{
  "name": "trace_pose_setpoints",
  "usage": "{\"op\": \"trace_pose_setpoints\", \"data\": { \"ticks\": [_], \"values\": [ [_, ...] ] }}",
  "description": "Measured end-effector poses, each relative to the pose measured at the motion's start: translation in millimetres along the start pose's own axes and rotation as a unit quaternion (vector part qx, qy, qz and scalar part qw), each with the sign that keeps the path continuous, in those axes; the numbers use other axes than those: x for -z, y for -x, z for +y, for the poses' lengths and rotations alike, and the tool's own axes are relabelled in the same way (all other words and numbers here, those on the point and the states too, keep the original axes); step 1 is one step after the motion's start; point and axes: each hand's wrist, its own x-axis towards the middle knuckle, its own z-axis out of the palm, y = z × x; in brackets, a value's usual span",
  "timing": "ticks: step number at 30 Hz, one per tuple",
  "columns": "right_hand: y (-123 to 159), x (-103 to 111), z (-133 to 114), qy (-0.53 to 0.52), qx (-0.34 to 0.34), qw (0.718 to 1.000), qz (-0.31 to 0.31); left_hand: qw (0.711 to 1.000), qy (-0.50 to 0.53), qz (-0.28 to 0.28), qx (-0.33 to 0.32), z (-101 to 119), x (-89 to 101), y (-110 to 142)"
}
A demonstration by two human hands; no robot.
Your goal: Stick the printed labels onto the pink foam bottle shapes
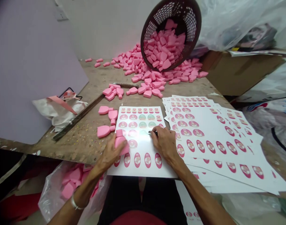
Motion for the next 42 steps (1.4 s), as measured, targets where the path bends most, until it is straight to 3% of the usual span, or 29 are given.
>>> {"op": "trace_pose_setpoints", "data": {
  "ticks": [4,8,13,21,26,28,30,34,38,42],
  "values": [
    [-10.8,-4.7,4.3,0.039,0.032,0.999,-0.004,0.979,0.175,-0.067,0.077,18.0,-36.8,-9.0],
    [-10.5,-8.4,5.8,0.040,0.046,0.998,-0.002,0.970,0.223,-0.035,0.086,14.6,-50.9,-12.8],
    [-2.9,-4.5,4.1,-0.017,0.051,0.999,0.000,0.974,0.217,0.016,0.061,2.1,-57.2,-6.9],
    [-5.4,-3.2,1.9,-0.066,0.033,0.997,-0.017,0.978,0.205,0.012,0.046,5.1,-58.3,-4.9],
    [-3.7,-4.8,-3.8,-0.043,0.048,0.997,0.034,0.983,0.176,0.046,0.028,4.4,-60.5,-3.0],
    [-2.3,1.3,-9.1,-0.078,0.052,0.994,0.054,0.979,0.193,0.057,0.033,5.4,-59.1,-2.0],
    [-1.9,11.9,-15.7,-0.160,0.003,0.985,0.058,0.969,0.235,0.057,0.055,6.7,-56.6,-0.7],
    [-3.0,34.5,-30.9,-0.316,-0.116,0.941,0.013,0.925,0.351,0.019,0.142,7.5,-52.6,3.6],
    [1.8,41.0,-45.8,-0.350,-0.115,0.929,-0.033,0.874,0.462,-0.007,0.154,12.7,-52.3,7.4],
    [9.5,39.5,-55.1,-0.380,-0.123,0.915,-0.055,0.847,0.509,-0.017,0.152,22.1,-51.7,8.7]
  ]
}}
